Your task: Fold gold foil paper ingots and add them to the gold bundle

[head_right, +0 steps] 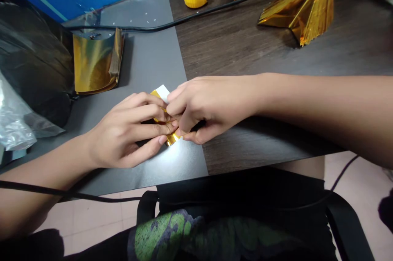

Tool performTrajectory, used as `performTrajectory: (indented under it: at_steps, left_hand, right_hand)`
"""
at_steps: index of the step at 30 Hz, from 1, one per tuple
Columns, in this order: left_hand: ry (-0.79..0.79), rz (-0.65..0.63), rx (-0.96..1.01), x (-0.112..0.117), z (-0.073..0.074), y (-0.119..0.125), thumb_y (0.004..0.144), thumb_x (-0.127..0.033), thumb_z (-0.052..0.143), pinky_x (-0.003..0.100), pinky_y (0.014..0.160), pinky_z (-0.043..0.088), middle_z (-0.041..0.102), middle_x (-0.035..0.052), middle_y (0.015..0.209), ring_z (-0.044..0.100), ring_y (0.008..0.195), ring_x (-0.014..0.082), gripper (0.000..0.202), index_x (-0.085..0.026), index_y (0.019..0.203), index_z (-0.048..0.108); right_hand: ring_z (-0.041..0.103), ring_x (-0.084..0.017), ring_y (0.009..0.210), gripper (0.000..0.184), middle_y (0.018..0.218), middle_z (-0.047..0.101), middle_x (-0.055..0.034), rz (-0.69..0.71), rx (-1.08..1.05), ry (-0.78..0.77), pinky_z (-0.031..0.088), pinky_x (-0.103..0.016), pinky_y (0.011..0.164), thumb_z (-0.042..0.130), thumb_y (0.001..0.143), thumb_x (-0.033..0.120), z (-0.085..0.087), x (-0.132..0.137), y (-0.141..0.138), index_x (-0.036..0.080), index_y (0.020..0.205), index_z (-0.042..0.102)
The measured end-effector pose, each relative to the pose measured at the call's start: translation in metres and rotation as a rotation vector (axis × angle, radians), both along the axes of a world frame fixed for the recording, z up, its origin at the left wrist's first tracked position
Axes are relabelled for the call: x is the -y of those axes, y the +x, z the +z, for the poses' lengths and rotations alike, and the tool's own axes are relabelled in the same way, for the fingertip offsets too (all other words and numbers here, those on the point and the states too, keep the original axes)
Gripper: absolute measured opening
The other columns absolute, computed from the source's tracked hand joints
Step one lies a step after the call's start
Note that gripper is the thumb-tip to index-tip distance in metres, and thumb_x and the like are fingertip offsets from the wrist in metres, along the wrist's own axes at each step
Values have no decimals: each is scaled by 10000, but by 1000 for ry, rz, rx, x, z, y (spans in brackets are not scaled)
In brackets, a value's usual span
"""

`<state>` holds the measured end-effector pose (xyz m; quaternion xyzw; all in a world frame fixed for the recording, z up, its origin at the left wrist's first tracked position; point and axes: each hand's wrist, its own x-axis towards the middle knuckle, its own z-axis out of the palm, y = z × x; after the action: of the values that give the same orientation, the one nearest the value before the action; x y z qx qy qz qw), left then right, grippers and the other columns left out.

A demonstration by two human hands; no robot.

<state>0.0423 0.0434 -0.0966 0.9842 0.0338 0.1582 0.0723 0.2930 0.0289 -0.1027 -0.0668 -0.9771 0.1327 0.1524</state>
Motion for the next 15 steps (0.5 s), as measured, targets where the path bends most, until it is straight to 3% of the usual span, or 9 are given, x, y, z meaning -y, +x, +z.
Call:
performTrajectory:
  at_steps: [6, 15]
  left_hand:
    - [-104, 45, 34, -1, -3, 2, 959, -298, 667, 340, 874, 512, 701, 49, 929, 612, 976, 177, 149, -216, 955, 792]
    - [-146, 68, 79, 1, -5, 3, 928, -302, 727, 355, 880, 527, 715, 54, 950, 647, 1007, 185, 129, -221, 996, 800]
  right_hand:
    - [548, -149, 861, 302, 867, 611, -33, 6, -14, -127, 462, -314, 871, 537, 1034, 206, 4, 2, -3, 182, 749, 634]
    - [560, -151, 797, 303, 795, 629, -21, -4, 25, -172, 436, -328, 793, 566, 1025, 218, 3, 1, -3, 185, 729, 625]
